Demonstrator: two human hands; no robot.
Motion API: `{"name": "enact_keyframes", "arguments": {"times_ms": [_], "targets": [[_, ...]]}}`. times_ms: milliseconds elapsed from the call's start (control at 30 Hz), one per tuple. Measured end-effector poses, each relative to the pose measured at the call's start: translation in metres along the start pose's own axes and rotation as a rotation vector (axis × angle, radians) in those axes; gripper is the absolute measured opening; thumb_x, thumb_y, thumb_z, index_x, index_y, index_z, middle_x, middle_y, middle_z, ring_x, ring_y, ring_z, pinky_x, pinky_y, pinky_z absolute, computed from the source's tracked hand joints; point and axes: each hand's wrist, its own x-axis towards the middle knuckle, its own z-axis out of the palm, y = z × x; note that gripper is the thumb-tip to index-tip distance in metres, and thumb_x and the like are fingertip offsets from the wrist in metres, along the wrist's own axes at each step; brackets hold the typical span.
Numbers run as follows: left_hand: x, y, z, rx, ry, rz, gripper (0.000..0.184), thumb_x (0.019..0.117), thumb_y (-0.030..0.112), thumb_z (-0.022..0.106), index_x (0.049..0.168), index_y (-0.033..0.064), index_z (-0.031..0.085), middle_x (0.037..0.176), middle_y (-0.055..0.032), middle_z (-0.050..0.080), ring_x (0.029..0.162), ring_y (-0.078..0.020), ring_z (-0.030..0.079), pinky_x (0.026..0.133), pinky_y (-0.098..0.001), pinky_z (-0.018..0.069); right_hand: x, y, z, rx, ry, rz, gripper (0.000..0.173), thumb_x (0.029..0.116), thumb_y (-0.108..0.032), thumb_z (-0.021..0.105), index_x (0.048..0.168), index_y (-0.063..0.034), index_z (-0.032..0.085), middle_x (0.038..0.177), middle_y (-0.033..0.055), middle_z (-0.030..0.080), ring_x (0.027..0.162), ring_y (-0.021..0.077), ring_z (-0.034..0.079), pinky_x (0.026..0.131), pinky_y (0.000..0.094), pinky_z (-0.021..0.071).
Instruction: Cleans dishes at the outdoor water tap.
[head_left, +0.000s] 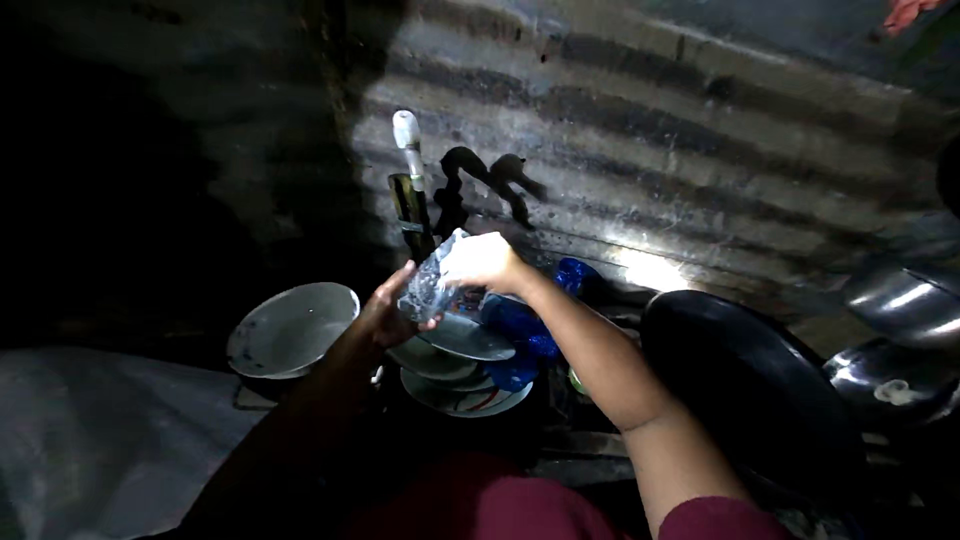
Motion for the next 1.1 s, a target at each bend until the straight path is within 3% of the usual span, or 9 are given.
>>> {"name": "enact_keyframes", "arguments": {"times_ms": [167,233,333,433,500,633,767,1000,1100], "targets": [[-0.025,-0.008,0.020,0.015,-0.122,0.061,0.036,0.1059,0.029,0.027,0.116,0.0132,0.058,0.092,-0.0039,0.073,0.081,-0.0153,0.072,0.070,-0.0320,0.0624,0.039,-0.003,0.007,-0.115,0.142,0.574,0.032,0.0987,-0.025,0.069,0.090,0.0063,0.068,0.089,0.0168,0.067,0.085,0.0242,0.062,0.082,0.0440,0.0503],[-0.028,-0.011,0.032,0.028,-0.047,0.109,0.028,0.1088,0.025,0.030,0.113,0.0156,0.056,0.084,0.0029,0.070,0.074,-0.0063,0.069,0.066,-0.0241,0.0594,0.040,0.009,0.032,0.029,0.357,0.518,0.026,0.0971,-0.016,0.071,0.096,0.0105,0.068,0.095,0.0189,0.069,0.088,0.0208,0.063,0.086,0.0380,0.0519],[-0.021,-0.016,0.038,-0.036,-0.047,0.283,0.039,0.1005,0.013,0.042,0.139,0.0110,0.039,0.093,0.0028,0.067,0.080,-0.0039,0.067,0.073,-0.0234,0.0588,0.032,0.019,0.042,0.233,0.556,0.429,0.026,0.1042,-0.012,0.057,0.123,0.0029,0.067,0.108,0.0122,0.071,0.092,0.0115,0.067,0.085,0.0312,0.0572],[-0.016,-0.009,0.037,-0.040,0.140,0.399,0.065,0.0973,0.005,0.057,0.154,0.0035,0.026,0.112,-0.0098,0.063,0.090,-0.0091,0.064,0.080,-0.0278,0.0561,0.061,0.005,0.021,0.125,0.581,0.485,0.037,0.1086,-0.024,0.050,0.138,-0.0050,0.062,0.121,0.0150,0.069,0.094,0.0189,0.070,0.084,0.0397,0.0603],[-0.001,-0.004,0.033,-0.121,0.296,0.356,0.067,0.0983,0.011,0.064,0.155,0.0038,0.030,0.124,-0.0189,0.061,0.101,-0.0200,0.064,0.088,-0.0379,0.0554,0.097,-0.004,0.011,0.122,0.579,0.443,0.045,0.1072,-0.032,0.055,0.143,-0.0042,0.056,0.131,0.0147,0.062,0.099,0.0137,0.065,0.085,0.0327,0.0563],[0.018,0.012,0.040,-0.245,0.473,0.183,0.091,0.0955,0.029,0.070,0.163,0.0109,0.012,0.147,-0.0285,0.047,0.130,-0.0380,0.053,0.102,-0.0552,0.0478,0.140,-0.018,-0.005,-0.276,0.297,0.281,0.068,0.0980,-0.037,0.070,0.146,0.0084,0.050,0.150,0.0337,0.046,0.144,0.0427,0.042,0.120,0.0515,0.0321],[0.027,0.020,0.043,-0.207,0.480,0.212,0.101,0.0916,0.029,0.075,0.163,0.0116,0.006,0.151,-0.0290,0.043,0.134,-0.0387,0.050,0.104,-0.0558,0.0470,0.153,-0.015,-0.004,-0.510,0.174,0.225,0.050,0.1028,-0.025,0.062,0.141,0.0060,0.057,0.141,0.0362,0.054,0.137,0.0520,0.046,0.116,0.0630,0.0308],[0.026,0.025,0.054,-0.156,0.531,0.168,0.104,0.0925,0.035,0.074,0.165,0.0135,0.003,0.162,-0.0267,0.028,0.146,-0.0403,0.036,0.112,-0.0605,0.0382,0.140,-0.004,-0.024,-0.163,0.147,0.243,0.048,0.1045,-0.018,0.058,0.148,0.0005,0.052,0.145,0.0292,0.055,0.133,0.0383,0.055,0.113,0.0530,0.0405],[0.031,0.019,0.055,-0.152,0.551,0.146,0.105,0.0926,0.039,0.073,0.165,0.0141,0.002,0.163,-0.0262,0.028,0.146,-0.0407,0.036,0.111,-0.0623,0.0385,0.137,0.004,-0.030,-0.058,0.175,0.275,0.046,0.1050,-0.017,0.056,0.148,-0.0012,0.052,0.138,0.0264,0.059,0.104,0.0240,0.064,0.091,0.0415,0.0523]]}}
